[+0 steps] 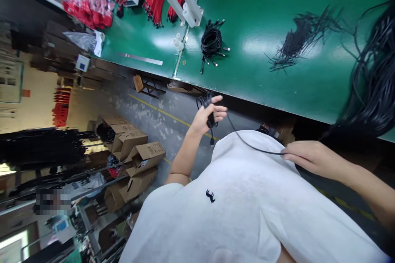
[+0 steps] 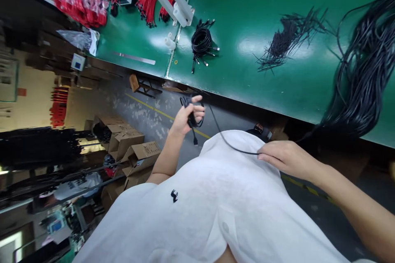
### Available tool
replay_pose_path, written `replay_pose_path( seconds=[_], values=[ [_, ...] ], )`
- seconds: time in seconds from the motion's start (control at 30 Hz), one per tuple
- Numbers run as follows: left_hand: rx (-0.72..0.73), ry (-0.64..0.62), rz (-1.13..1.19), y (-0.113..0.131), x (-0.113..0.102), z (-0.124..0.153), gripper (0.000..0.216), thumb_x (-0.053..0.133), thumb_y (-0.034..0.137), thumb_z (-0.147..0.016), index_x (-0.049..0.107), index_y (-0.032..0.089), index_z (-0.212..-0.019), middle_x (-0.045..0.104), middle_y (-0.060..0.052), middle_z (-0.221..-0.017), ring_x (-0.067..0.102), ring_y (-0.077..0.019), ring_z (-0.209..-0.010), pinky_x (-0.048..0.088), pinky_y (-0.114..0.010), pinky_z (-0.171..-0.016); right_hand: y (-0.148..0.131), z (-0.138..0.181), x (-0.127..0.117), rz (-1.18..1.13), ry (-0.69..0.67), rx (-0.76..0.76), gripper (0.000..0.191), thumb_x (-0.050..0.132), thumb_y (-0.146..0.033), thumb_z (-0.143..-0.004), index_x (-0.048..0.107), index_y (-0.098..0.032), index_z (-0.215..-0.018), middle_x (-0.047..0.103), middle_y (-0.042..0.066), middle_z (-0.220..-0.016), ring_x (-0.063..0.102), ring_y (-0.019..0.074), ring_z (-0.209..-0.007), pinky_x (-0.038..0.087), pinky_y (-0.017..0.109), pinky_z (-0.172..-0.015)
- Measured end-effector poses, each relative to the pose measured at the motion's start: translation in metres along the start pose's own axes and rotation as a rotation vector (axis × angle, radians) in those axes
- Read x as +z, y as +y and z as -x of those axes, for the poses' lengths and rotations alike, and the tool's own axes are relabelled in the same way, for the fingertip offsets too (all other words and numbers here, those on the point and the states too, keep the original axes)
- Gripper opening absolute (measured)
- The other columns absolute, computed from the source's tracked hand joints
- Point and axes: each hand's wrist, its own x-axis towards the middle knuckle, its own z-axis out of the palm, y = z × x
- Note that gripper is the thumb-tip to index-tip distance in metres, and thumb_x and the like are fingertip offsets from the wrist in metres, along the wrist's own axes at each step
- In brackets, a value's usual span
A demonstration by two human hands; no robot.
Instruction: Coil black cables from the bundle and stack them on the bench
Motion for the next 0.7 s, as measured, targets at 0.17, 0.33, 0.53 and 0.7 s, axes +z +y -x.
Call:
replay_pose_path(
  seconds=[0.17,0.33,0.53,0.7],
  values=[
    [-0.256,-0.439,-0.183,-0.047,0.028,-0.006,0.048,0.085,0.049,-0.070,0.068,0.013,-0.099,0.079,-0.014,-0.091,0.076,-0.0248,-0.088,0.059,-0.033,-0.084,-0.031,-0.063,-0.056,-0.083,0.221,-0.021,0.036,0.045,-0.045,-0.099,0.069,-0.022,-0.084,0.072,0.004,-0.080,0.065,0.0166,-0.070,0.045,0.028,-0.066],
    [-0.372,-0.710,-0.195,-0.049,0.042,0.009,0.047,0.079,0.054,-0.074,0.071,0.012,-0.093,0.065,-0.004,-0.052,0.055,-0.0120,-0.038,0.044,-0.021,-0.042,-0.001,-0.085,-0.076,-0.052,0.349,0.174,0.049,0.045,-0.061,-0.094,0.068,-0.020,-0.077,0.071,0.002,-0.076,0.062,0.0173,-0.072,0.044,0.027,-0.070],
    [-0.136,-0.507,0.077,-0.024,0.027,0.016,0.040,0.063,0.048,-0.090,0.072,0.020,-0.116,0.027,0.013,-0.032,0.001,-0.0028,-0.023,0.012,-0.016,-0.026,0.085,-0.050,-0.062,0.008,0.321,0.315,0.047,0.046,-0.060,-0.090,0.066,-0.019,-0.077,0.071,0.007,-0.083,0.062,0.0192,-0.080,0.045,0.030,-0.078],
    [-0.113,-0.319,0.112,-0.011,0.010,0.023,0.052,0.049,0.052,-0.098,0.053,0.028,-0.144,0.027,0.015,-0.034,0.002,-0.0037,-0.019,0.011,-0.016,-0.025,0.156,0.000,-0.049,0.107,0.433,0.600,0.034,0.052,-0.050,-0.086,0.067,-0.019,-0.087,0.072,0.012,-0.100,0.063,0.0235,-0.093,0.045,0.034,-0.085]
  ],
)
